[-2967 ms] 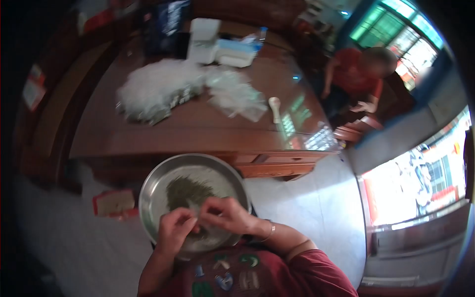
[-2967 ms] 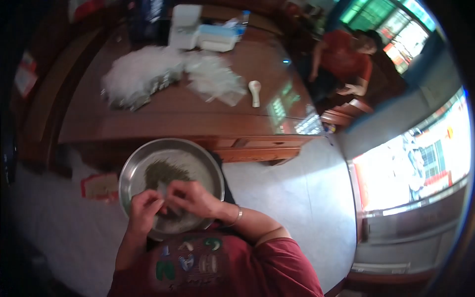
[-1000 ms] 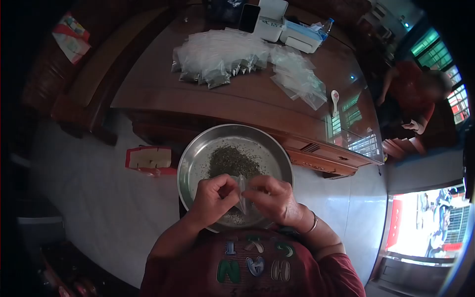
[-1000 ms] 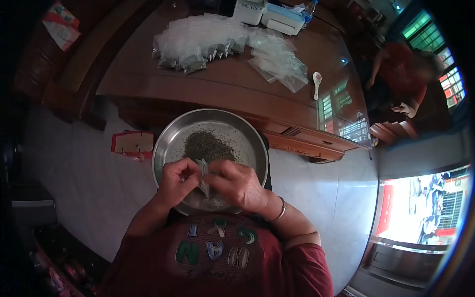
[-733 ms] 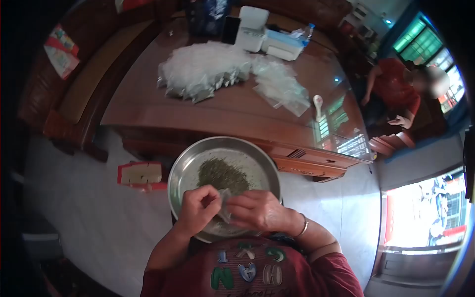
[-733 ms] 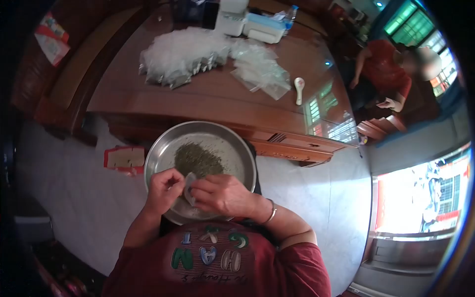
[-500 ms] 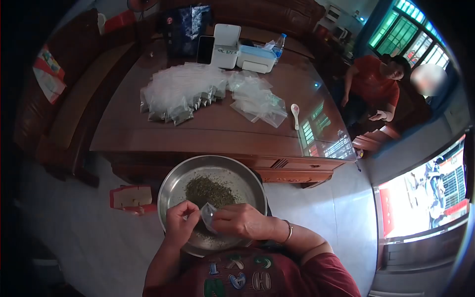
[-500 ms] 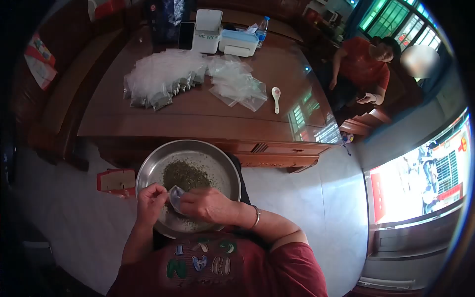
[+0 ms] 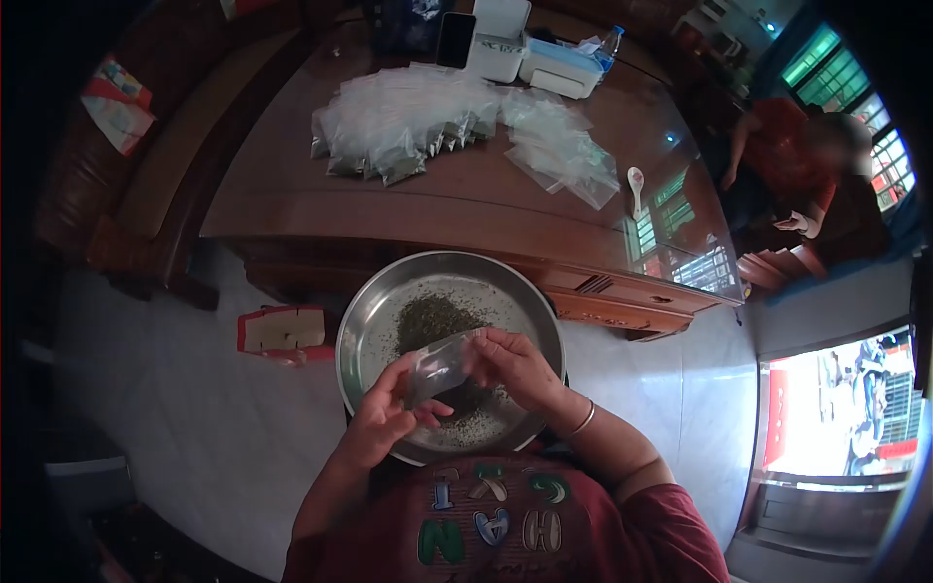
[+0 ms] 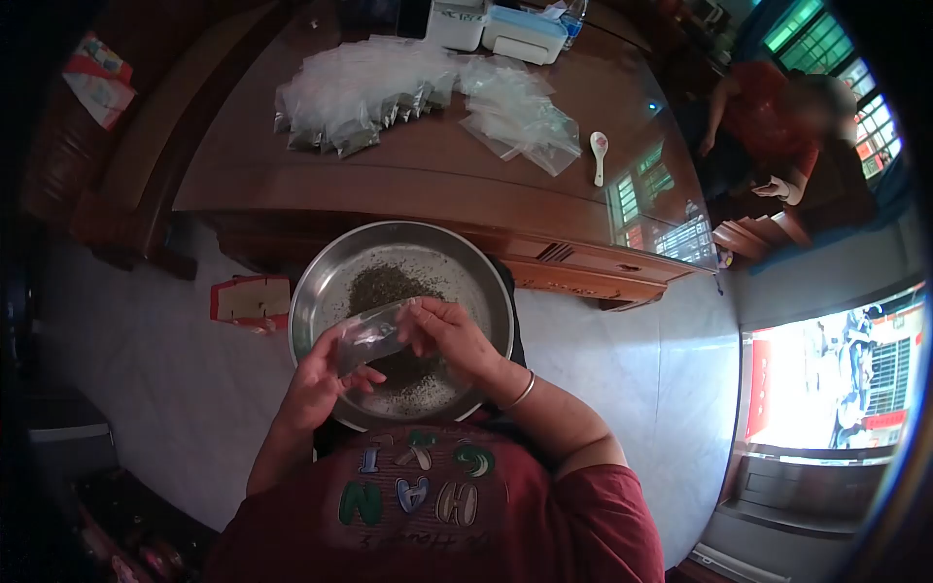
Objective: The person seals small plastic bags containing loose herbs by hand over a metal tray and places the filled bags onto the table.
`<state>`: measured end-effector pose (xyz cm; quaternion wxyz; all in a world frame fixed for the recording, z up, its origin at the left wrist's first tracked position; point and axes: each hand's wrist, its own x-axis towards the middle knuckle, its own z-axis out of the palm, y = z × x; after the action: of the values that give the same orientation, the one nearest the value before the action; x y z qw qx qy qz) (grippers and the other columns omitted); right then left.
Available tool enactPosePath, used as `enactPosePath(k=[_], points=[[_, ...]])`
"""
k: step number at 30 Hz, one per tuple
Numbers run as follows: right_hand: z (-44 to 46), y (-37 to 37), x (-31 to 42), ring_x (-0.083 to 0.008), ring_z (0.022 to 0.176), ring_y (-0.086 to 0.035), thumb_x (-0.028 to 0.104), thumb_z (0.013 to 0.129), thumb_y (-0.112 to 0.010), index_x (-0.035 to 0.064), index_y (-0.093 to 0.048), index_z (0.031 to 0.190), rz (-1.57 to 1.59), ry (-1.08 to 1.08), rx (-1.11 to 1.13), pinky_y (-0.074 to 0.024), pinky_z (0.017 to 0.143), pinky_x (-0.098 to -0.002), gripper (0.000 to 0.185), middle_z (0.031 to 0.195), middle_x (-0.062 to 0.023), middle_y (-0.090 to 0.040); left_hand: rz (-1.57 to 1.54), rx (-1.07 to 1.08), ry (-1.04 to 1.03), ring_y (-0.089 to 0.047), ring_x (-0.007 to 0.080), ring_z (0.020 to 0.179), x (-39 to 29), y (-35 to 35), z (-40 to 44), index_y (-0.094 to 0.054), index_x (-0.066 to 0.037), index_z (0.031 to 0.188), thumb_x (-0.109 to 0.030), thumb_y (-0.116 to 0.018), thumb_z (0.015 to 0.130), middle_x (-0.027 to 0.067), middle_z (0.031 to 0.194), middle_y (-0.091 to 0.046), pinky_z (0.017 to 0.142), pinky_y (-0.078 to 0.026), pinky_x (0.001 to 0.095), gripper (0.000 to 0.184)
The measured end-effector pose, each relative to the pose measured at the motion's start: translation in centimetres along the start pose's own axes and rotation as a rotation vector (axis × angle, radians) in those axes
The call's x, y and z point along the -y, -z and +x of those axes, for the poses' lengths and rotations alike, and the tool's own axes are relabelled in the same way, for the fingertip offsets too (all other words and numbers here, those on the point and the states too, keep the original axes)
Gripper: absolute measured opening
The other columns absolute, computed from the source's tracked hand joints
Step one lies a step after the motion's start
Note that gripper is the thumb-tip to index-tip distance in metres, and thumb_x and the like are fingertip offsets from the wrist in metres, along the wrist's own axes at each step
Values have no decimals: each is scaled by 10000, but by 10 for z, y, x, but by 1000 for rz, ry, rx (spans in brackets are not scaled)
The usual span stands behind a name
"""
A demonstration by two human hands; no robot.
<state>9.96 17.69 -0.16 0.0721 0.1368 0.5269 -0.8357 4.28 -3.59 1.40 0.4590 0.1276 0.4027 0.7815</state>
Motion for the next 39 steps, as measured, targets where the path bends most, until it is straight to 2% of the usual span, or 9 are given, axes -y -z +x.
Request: enactPosePath(k=[7,11,16,17,21,22,26,31,39], points=[[6,-6,-35,-109,555,-483,154,915,-464,62,-555,924,539,-179,28,-392,488,-213,130,759,-50,-577,693,-62,-229,-557,206,939,-3,-11,15,-298,-15,1324,-73,-718,660,167,1226,-444,764,-445,276,788],[5,-15,-36,-112,556,-489,182,905,-483,68,-553,911,619,-166,37,-393,488,-206,135,744,-50,-562,998,-103,-558,-552,196,903,8,-15,37,-343,-11,1294,-61,-712,638,153,1180,-478,744,-460,283,754],[4,-12,-47,-122,588,-515,174,880,-501,45,-553,989,538,-127,62,-396,491,-195,177,769,-48,-571,597,-130,-221,-550,212,844,7,-36,37,-439,-11,1139,-32,-641,696,123,945,-567,766,-456,317,487],[1,-9,-41,-122,588,-515,174,880,-501,45,-553,989,534,-96,47,-396,491,-195,177,769,-48,-571,714,-144,-310,-544,200,819,9,-34,36,-444,-11,1116,-14,-611,711,116,913,-565,771,-448,309,438],[-14,-10,-16,-128,699,-562,181,836,-556,25,-529,1069,-815,47,33,-457,592,-231,281,915,-46,-608,943,-165,-553,-523,174,809,5,-17,37,-446,-4,1104,24,-540,743,112,920,-554,760,-435,292,374],[-16,-8,-17,-128,699,-562,181,836,-556,25,-529,1069,-818,53,26,-457,592,-231,281,915,-46,-608,943,-157,-560,-523,174,809,6,-17,34,-446,-4,1104,24,-540,743,112,920,-554,760,-435,292,374],[-6,5,-23,-155,734,-577,162,775,-603,17,-516,1088,-1457,928,-99,-468,660,-275,356,937,-57,-619,810,-126,-463,-529,200,877,1,-16,32,-437,7,1143,43,-529,741,128,989,-545,790,-435,297,415],[-19,-14,4,-184,801,-585,139,718,-651,27,-517,1097,-655,624,26,-459,710,-297,417,916,-69,-617,642,1,-307,-530,227,938,2,-29,29,-407,14,1205,12,-523,758,157,1083,-529,840,-426,316,462],[-20,-10,4,-171,736,-542,148,725,-668,20,-549,1042,-614,392,72,-448,693,-296,362,914,-80,-611,592,34,-384,-535,220,955,8,-35,33,-476,35,1149,-17,-460,809,163,1102,-550,875,-412,313,345]])
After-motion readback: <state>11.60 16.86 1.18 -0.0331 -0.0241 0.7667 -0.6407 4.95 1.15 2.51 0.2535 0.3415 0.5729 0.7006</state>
